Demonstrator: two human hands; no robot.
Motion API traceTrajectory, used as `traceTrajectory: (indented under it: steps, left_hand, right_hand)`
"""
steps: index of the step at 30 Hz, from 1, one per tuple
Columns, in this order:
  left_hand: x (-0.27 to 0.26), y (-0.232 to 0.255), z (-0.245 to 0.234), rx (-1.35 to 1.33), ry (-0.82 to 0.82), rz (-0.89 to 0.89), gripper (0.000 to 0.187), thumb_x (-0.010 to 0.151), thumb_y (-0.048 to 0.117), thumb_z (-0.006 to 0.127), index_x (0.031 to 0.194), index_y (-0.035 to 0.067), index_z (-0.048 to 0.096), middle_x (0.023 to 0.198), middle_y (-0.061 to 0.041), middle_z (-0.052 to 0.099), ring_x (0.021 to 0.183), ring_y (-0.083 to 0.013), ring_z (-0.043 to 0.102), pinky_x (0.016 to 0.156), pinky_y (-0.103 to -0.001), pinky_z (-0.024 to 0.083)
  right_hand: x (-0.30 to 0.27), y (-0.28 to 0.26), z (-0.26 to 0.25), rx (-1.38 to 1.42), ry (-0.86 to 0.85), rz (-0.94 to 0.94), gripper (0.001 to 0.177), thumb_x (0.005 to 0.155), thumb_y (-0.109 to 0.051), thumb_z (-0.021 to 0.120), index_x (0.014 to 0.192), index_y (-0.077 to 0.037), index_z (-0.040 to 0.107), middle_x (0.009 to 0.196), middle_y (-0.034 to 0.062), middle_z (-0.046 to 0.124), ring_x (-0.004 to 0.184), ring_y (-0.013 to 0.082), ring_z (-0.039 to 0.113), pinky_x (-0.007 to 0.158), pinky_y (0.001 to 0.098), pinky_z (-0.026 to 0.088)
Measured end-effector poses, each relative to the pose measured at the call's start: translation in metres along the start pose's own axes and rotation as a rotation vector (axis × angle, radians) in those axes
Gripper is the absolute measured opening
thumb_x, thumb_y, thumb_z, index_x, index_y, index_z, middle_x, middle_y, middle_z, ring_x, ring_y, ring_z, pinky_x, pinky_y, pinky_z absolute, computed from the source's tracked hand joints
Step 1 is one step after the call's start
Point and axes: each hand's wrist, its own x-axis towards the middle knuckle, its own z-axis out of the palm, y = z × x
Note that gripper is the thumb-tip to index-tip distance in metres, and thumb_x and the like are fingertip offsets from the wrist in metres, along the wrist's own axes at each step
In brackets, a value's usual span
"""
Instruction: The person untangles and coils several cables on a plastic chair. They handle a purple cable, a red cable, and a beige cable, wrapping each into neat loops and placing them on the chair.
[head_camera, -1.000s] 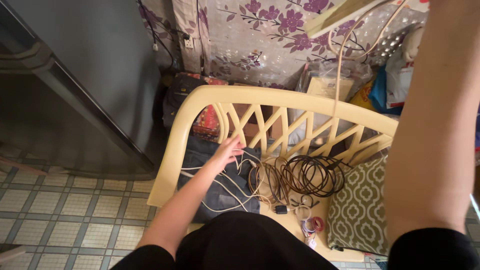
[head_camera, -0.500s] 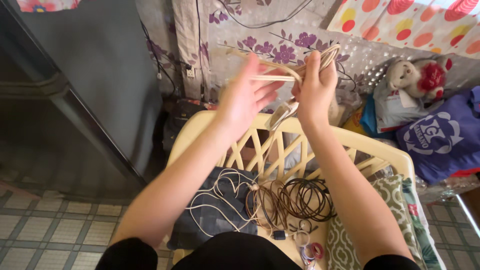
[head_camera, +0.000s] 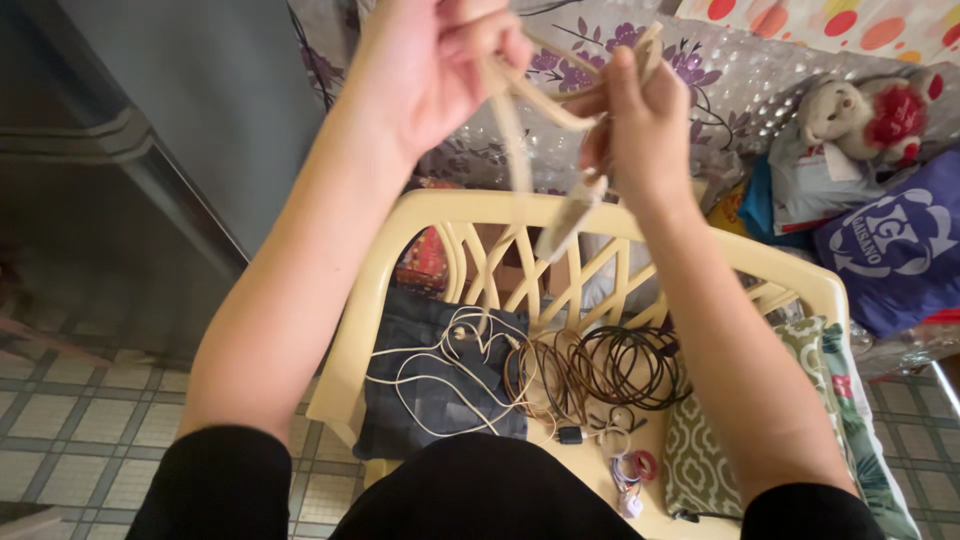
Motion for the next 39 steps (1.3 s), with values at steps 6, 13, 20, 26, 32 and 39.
traceTrajectory:
  steps: [6, 13, 20, 26, 32, 39]
  left_hand:
    - [-0.068, -0.065, -0.091, 0.035, 0.153, -0.272, 0.037, 0.108, 0.040, 0.055, 0.081, 0.015, 0.058, 0.052, 0.008, 0.034, 0.049, -0.0110, 0.033, 0.063, -0.030, 0.040]
    - [-0.216, -0.206, -0.293, 0.951, 0.696, -0.550, 0.031, 0.086, 0.037, 0.075, 0.097, 0.008, 0.070, 0.076, 0.000, 0.067, 0.058, -0.0129, 0.059, 0.055, -0.030, 0.051]
    - [-0.161, -0.218, -0.189, 1.169, 0.123, -0.195, 0.109, 0.081, 0.039, 0.088, 0.155, -0.002, 0.020, 0.155, -0.023, 0.041, 0.147, -0.0347, 0.037, 0.119, -0.041, 0.029]
    - [-0.093, -0.183, -0.068, 0.844, 0.376, -0.208, 0.073, 0.103, 0.058, 0.047, 0.149, 0.001, 0.042, 0.120, -0.016, 0.066, 0.116, -0.0240, 0.066, 0.104, -0.038, 0.049]
    - [-0.053, -0.139, -0.080, 0.883, 0.510, -0.228, 0.050, 0.105, 0.045, 0.049, 0.119, 0.000, 0.067, 0.100, -0.010, 0.073, 0.093, -0.0167, 0.070, 0.083, -0.031, 0.053]
    - [-0.053, -0.110, -0.095, 0.399, 0.403, -0.400, 0.030, 0.095, 0.024, 0.061, 0.114, 0.000, 0.062, 0.100, -0.008, 0.064, 0.093, -0.0207, 0.074, 0.084, -0.038, 0.061]
  right_hand:
    - [-0.001, 0.023, -0.036, -0.018, -0.091, 0.111, 0.027, 0.114, -0.023, 0.047, 0.094, -0.006, 0.055, 0.070, 0.0023, 0.065, 0.042, 0.0082, 0.044, 0.039, 0.0242, 0.032]
    - [-0.020, 0.061, -0.066, 0.538, -0.098, 0.463, 0.029, 0.110, -0.020, 0.056, 0.084, -0.010, 0.049, 0.057, -0.0063, 0.032, 0.046, 0.0099, 0.030, 0.046, 0.0285, 0.028]
    - [-0.037, 0.073, -0.039, 0.395, -0.167, 0.524, 0.019, 0.104, -0.020, 0.056, 0.092, -0.006, 0.059, 0.055, -0.0051, 0.038, 0.045, 0.0077, 0.030, 0.042, 0.0261, 0.023]
    - [-0.055, 0.078, -0.013, 0.462, -0.197, 0.416, 0.022, 0.105, -0.023, 0.058, 0.097, -0.004, 0.061, 0.051, -0.0070, 0.039, 0.043, 0.0074, 0.033, 0.042, 0.0264, 0.028]
    - [-0.074, 0.077, -0.005, -0.085, -0.400, 0.174, 0.020, 0.105, -0.025, 0.058, 0.105, -0.005, 0.061, 0.068, -0.0078, 0.053, 0.055, 0.0038, 0.046, 0.048, 0.0229, 0.038]
    - [-0.081, 0.082, -0.004, -0.032, -0.315, 0.345, 0.025, 0.107, -0.029, 0.053, 0.103, -0.006, 0.062, 0.060, -0.0066, 0.045, 0.049, 0.0038, 0.040, 0.044, 0.0231, 0.034]
